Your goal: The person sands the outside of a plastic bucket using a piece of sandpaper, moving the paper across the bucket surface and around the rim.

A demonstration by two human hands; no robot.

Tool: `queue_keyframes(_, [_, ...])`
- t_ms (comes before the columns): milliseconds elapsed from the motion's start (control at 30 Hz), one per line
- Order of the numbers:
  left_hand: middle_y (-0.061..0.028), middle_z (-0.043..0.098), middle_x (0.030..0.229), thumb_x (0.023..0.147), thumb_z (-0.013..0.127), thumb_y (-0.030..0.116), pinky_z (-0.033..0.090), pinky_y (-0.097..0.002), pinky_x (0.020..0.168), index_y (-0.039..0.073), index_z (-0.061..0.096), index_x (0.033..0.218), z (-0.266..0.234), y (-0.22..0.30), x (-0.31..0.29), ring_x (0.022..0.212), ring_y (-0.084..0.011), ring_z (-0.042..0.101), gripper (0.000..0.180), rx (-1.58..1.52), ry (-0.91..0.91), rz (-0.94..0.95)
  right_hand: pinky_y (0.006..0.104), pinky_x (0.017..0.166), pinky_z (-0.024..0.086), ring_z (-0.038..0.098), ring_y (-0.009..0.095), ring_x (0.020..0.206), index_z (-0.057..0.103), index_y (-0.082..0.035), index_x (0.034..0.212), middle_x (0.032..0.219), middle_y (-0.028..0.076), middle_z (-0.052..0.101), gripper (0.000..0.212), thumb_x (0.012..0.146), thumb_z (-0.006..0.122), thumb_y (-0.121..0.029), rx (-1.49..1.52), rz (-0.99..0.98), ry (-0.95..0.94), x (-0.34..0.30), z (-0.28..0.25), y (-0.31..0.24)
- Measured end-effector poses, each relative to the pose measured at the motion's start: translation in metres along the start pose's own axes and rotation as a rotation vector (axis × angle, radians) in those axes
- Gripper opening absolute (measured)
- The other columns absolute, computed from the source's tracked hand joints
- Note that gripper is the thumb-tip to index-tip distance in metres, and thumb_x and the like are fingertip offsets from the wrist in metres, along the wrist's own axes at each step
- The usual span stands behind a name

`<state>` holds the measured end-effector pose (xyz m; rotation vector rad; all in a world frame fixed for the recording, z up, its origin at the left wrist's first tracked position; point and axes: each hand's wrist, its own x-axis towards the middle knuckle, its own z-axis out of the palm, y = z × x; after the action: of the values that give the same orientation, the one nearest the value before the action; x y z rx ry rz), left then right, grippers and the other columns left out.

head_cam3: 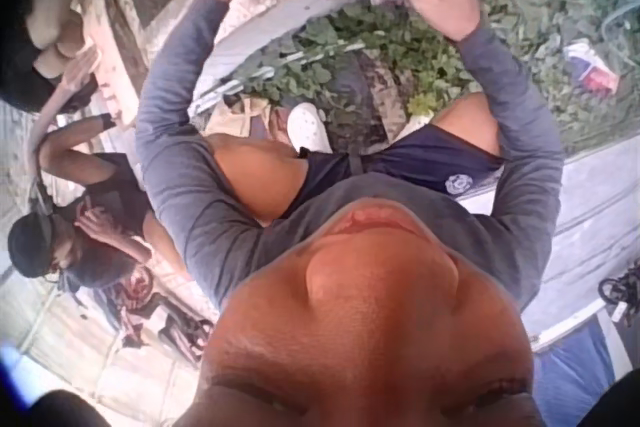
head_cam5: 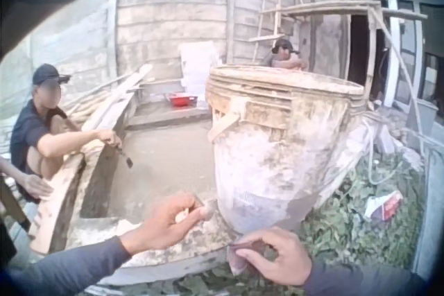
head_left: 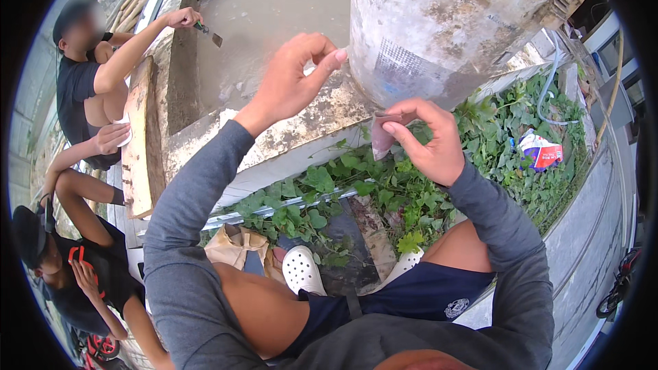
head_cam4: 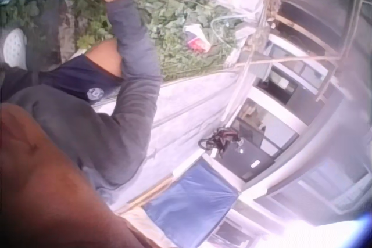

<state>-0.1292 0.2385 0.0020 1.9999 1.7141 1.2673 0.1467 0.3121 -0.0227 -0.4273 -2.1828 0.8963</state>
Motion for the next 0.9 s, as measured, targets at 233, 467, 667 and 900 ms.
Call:
queue_keyframes(233, [-0.0046, 0.069, 0.1, 0.101, 0.076, 0.025, 0.052, -0.0345, 0.081, 0.005, 0.07, 0.108, 0.001, 0.039, -0.038, 0.09, -0.0152, 0.065, 0.023, -0.319, -0.28, -0.002, 0.0314, 0.079, 0.055, 0.074, 0.016, 0.086, 0.07, 0.0, 0.106, 0.095, 0.009, 0.077, 0.012, 0.096, 0.075, -0.003, 0.133, 0.055, -0.029, 0.015, 0.016, -0.012])
queue_keyframes(467, [-0.0106, 0.074, 0.093, 0.097, 0.077, 0.026, 0.055, -0.0378, 0.076, 0.004, 0.076, 0.102, 0.001, 0.054, -0.025, 0.083, -0.0236, 0.071, 0.023, -0.211, -0.253, 0.047, 0.0305, 0.088, 0.05, 0.064, 0.013, 0.093, 0.062, -0.002, 0.106, 0.097, 0.006, 0.07, 0.006, 0.101, 0.065, -0.003, 0.206, 0.058, -0.001, 0.001, 0.013, -0.009])
queue_keyframes(667, [-0.008, 0.079, 0.09, 0.098, 0.076, 0.023, 0.056, -0.0351, 0.079, 0.006, 0.081, 0.105, -0.014, 0.05, -0.025, 0.083, -0.0196, 0.073, 0.02, -0.289, -0.326, 0.017, 0.0288, 0.089, 0.047, 0.06, 0.011, 0.093, 0.061, -0.003, 0.107, 0.096, 0.003, 0.065, 0.006, 0.103, 0.066, -0.004, 0.272, 0.105, -0.015, 0.0, 0.019, -0.012])
queue_keyframes(900, [-0.0024, 0.079, 0.088, 0.087, 0.09, 0.026, 0.055, -0.0315, 0.083, 0.006, 0.081, 0.105, -0.016, 0.042, -0.013, 0.083, -0.0124, 0.071, 0.029, -0.465, -0.343, -0.05, 0.0293, 0.092, 0.047, 0.06, 0.012, 0.097, 0.062, -0.002, 0.11, 0.1, 0.003, 0.065, 0.008, 0.104, 0.065, -0.006, 0.264, 0.09, 0.037, 0.001, 0.012, -0.015])
